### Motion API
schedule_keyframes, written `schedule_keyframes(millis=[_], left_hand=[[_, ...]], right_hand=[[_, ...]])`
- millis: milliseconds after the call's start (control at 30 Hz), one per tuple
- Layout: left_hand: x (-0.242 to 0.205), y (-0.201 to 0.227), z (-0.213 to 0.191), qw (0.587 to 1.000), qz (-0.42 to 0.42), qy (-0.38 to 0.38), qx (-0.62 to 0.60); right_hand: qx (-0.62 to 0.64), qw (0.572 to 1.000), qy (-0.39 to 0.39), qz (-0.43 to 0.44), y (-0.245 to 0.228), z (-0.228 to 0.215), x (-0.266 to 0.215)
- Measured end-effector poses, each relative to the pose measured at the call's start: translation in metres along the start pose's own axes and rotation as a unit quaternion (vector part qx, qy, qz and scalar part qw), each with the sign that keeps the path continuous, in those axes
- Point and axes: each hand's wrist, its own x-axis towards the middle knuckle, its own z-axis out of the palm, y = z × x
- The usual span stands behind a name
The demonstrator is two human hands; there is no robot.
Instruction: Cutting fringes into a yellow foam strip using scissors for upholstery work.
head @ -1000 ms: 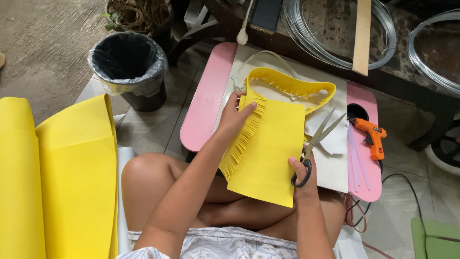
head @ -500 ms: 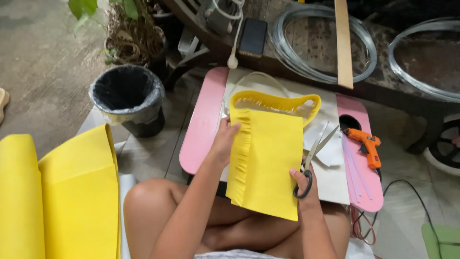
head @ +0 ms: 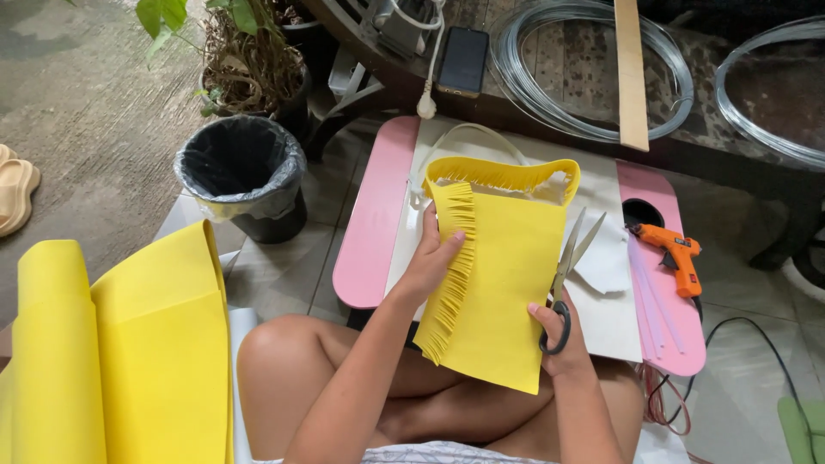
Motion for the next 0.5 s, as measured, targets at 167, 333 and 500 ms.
schedule_keyframes(millis=[167,333,500], left_hand=[[0.004,-0.011,-0.016,0.998,0.011,0.019,-0.061],[0.002,-0.007,-0.022,0.997,0.013,-0.006,-0.075],[0.006,-0.012,-0.018,0.998,-0.004,0.027,-0.065]], right_hand=[[-0.018,1.0,0.001,0.0,-0.017,0.016,-0.008],[-0.021,1.0,0.002,0.01,-0.016,0.011,-0.008],[-0.022,1.0,0.018,-0.007,0.001,-0.004,0.0]])
